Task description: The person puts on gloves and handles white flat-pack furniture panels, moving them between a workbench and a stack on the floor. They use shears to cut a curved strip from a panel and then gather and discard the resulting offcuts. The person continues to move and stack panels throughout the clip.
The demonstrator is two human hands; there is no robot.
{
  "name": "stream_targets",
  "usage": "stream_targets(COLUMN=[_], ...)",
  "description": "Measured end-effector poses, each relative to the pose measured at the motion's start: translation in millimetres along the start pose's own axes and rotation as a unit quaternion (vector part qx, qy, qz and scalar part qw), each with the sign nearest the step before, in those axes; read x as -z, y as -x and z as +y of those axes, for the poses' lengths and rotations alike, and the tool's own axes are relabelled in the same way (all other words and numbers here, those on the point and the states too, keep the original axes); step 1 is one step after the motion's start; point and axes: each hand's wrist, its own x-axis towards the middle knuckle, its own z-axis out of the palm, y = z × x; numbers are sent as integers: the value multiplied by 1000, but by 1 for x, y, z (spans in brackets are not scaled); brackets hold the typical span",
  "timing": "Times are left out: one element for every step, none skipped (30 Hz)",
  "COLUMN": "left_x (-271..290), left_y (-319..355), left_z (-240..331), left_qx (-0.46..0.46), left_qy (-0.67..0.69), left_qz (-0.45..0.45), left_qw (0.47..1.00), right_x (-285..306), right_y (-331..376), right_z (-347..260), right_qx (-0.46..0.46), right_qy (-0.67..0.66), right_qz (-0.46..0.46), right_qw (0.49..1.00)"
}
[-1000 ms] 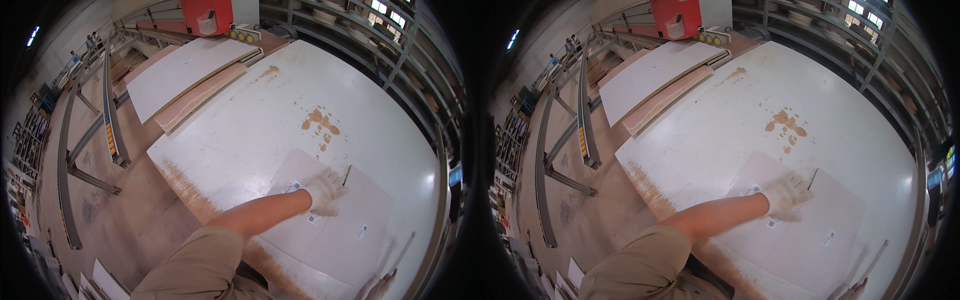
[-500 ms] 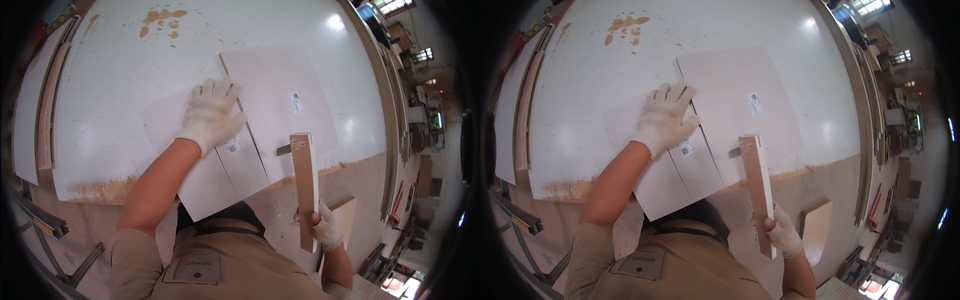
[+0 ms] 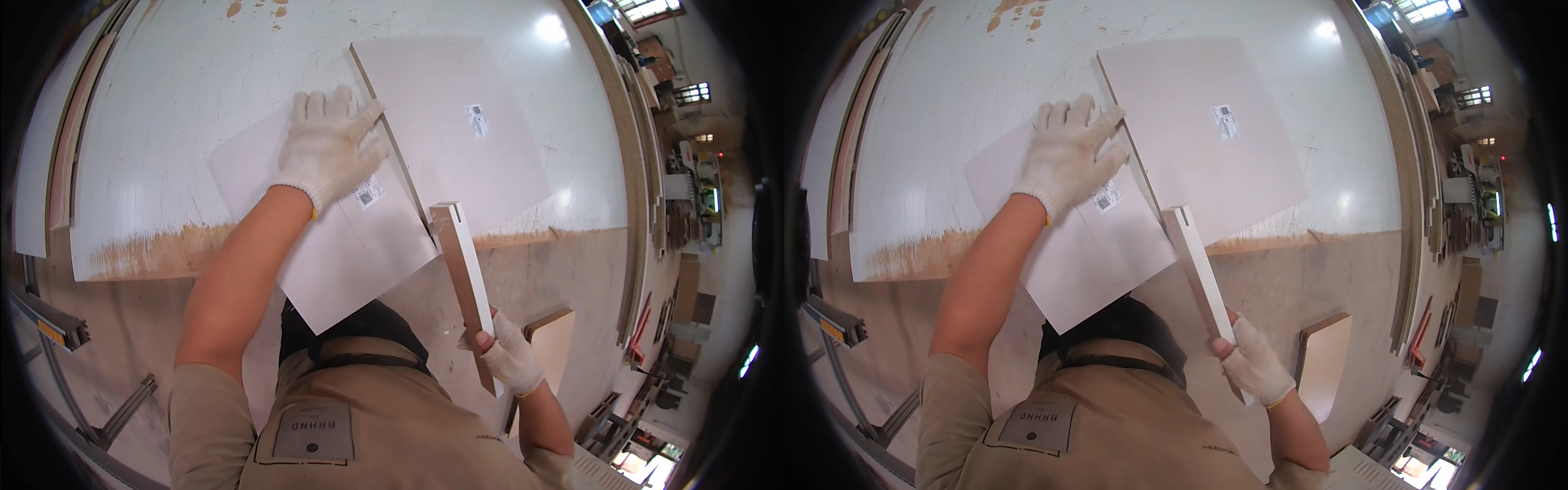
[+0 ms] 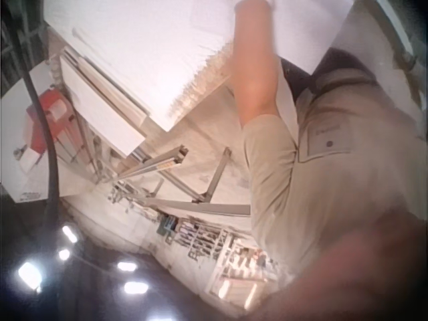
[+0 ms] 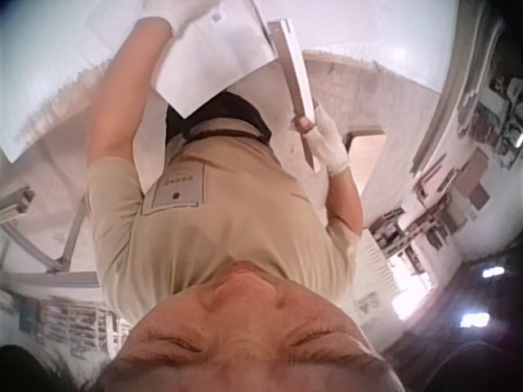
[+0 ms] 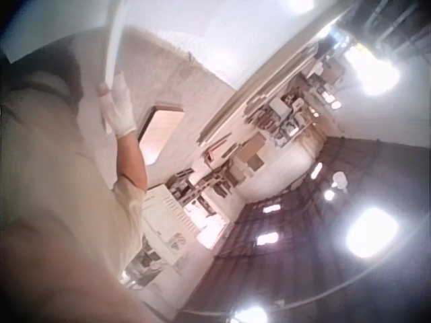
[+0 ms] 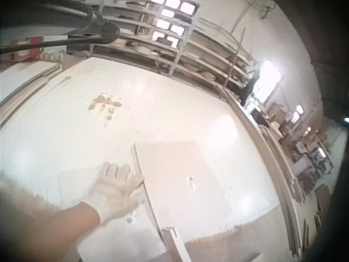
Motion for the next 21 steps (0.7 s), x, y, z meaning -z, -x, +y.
stream_targets(left_x=[1, 1, 1, 0, -1, -3, -4, -6, -7, -9, -10, -11, -13, -13, -13, -13, -12, -10, -9, -7, -6], left_y=[3, 5, 8, 10, 12, 15, 16, 18, 20, 22, 24, 24, 25, 26, 26, 26, 25, 25, 23, 23, 23], left_z=[4, 7, 10, 13, 16, 19, 21, 23, 24, 26, 27, 28, 30, 31, 32, 33, 33, 33, 33, 33, 33], left_qx=[1, 6, 10, 5, 0, -4, -9, -14, -19, -15, -13, -15, -16, -19, -17, -16, -11, -4, -9, -11, -8], left_qy=[0, 4, 9, 5, 3, 5, 1, 1, 4, -3, -6, -4, -13, -19, -23, -24, -24, -18, -24, -25, -25], left_qz=[-5, -7, -8, -3, 3, 3, 14, 21, 29, 21, 15, 25, 30, 51, 59, 53, 34, 19, 17, 21, 28], left_qw=[1000, 1000, 1000, 1000, 1000, 1000, 1000, 1000, 999, 1000, 1000, 1000, 999, 998, 998, 998, 999, 1000, 1000, 999, 999], right_x=[3, 6, 8, 11, 14, 16, 18, 19, 20, 20, 19, 17, 15, 14, 14, 16, 17, 19, 28, 37, 50], right_y=[4, 7, 11, 14, 17, 19, 21, 21, 22, 22, 22, 23, 23, 24, 26, 28, 33, 35, 32, 29, 34], right_z=[1, 2, 4, 7, 11, 16, 22, 29, 34, 39, 42, 41, 38, 31, 19, 5, -13, -32, -53, -71, -93], right_qx=[-6, -5, -4, -3, 4, -1, -5, -4, -24, -39, -20, -47, -37, -25, -51, -77, -143, -145, -187, -257, -250], right_qy=[1, 2, 3, 6, 74, 90, 106, 123, 122, 120, 113, 122, 128, 132, 128, 120, 123, 123, 132, 151, 204], right_qz=[1, 0, 0, 0, 8, 9, 9, 4, 2, -5, -14, -10, -10, -1, -9, -6, 0, -17, -29, -20, -71], right_qw=[1000, 1000, 1000, 1000, 997, 996, 994, 992, 992, 992, 993, 991, 991, 991, 990, 990, 982, 982, 973, 954, 944])
